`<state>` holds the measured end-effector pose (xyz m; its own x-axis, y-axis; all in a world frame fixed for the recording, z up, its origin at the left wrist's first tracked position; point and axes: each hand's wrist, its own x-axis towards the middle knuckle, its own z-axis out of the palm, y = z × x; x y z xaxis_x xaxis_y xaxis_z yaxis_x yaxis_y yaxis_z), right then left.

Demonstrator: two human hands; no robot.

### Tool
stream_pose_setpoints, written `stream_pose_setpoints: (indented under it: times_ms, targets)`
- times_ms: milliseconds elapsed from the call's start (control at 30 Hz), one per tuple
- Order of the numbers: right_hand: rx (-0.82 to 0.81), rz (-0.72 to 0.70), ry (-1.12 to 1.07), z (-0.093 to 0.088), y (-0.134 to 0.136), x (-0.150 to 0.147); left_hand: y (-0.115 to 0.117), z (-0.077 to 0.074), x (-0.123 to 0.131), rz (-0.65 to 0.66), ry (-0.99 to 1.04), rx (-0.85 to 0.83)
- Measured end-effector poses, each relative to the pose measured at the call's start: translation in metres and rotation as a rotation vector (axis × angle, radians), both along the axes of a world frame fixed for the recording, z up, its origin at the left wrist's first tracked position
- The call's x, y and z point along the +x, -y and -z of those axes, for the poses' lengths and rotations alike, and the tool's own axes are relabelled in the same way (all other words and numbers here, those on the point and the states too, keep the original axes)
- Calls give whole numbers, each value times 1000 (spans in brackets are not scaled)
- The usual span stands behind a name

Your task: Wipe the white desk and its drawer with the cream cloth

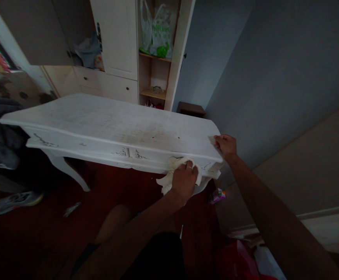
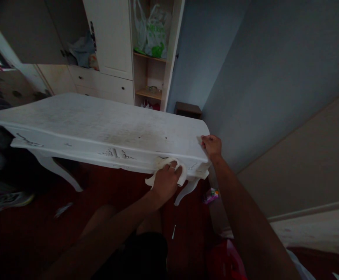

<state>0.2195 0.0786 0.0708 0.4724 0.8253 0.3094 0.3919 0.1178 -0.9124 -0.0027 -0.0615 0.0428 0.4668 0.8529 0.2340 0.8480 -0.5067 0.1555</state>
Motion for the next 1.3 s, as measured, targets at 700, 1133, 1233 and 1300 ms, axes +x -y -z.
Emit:
stream_pose_setpoints:
  times_ms: [700,1133,1233,1300]
  targets:
    - [24,-68,0,1,-1,2,-16,35,67,68,82,101]
    - [6,-71,-54,0,-3,3,-13,66,63,211,-25,43]
    - [8,-58,-59,0,-2,3,-14,70,39,153,-28,-5]
    - [5,-47,-61,0,-2,3,-16,71,17,131,-45,-50]
